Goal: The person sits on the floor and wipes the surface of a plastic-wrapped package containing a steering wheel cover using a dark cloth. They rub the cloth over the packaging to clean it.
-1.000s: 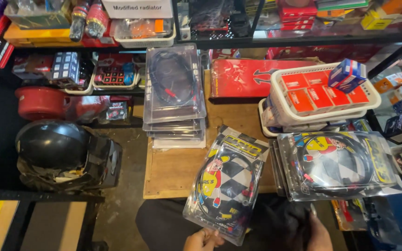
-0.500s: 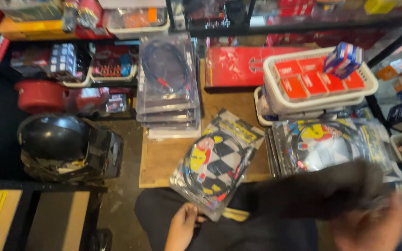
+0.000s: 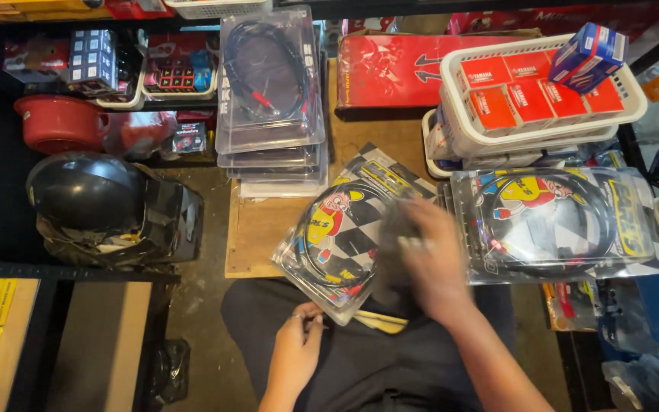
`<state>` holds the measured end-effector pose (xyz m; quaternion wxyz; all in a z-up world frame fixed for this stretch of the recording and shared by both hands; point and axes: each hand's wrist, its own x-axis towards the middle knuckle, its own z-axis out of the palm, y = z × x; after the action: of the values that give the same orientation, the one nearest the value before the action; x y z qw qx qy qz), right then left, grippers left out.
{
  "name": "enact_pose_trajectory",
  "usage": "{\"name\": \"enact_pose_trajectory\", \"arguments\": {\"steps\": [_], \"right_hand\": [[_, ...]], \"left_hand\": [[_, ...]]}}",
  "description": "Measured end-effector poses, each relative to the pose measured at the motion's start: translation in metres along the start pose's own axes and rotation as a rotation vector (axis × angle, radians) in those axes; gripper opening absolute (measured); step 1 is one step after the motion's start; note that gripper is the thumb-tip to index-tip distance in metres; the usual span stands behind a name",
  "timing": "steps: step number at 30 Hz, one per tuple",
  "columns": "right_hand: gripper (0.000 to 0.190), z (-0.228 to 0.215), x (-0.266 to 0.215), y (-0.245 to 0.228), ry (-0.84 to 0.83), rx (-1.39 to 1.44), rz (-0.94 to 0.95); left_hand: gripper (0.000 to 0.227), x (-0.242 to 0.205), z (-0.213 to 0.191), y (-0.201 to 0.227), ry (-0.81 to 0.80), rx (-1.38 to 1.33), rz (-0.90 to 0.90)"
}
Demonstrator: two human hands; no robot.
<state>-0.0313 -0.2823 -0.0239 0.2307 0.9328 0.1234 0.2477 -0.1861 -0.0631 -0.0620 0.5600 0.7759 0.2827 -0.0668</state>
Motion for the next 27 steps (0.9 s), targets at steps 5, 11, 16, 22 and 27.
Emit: {"name": "enact_pose_trajectory", "arguments": {"steps": [5, 11, 16, 22, 27], "right_hand": [[0.063, -0.011, 0.016, -0.059, -0.156, 1.191, -0.189], [0.043, -0.015, 0.033, -0.077, -0.094, 1.137, -0.287], [0.069, 0.024, 0.042, -0.080, -0.011, 0.913, -0.407], [0.066, 0.049, 0.042, -0.055, -0.190, 0.783, -0.170], [0.060, -0.005, -0.014, -0.050, -0.082, 1.062, -0.332]], "left_hand": [[0.041, -0.009, 0.009, -0.021, 0.150, 0.368, 0.132], [0.056, -0.019, 0.004, 0.082, 0.384, 0.431, 0.695], [0.079, 0.003, 0.040, 0.052, 0.173, 0.707, 0.613], [0.078, 0.007, 0.042, 0.052, 0.193, 0.755, 0.557], [0.079, 0.015, 0.058, 0.045, 0.253, 0.818, 0.585]]}}
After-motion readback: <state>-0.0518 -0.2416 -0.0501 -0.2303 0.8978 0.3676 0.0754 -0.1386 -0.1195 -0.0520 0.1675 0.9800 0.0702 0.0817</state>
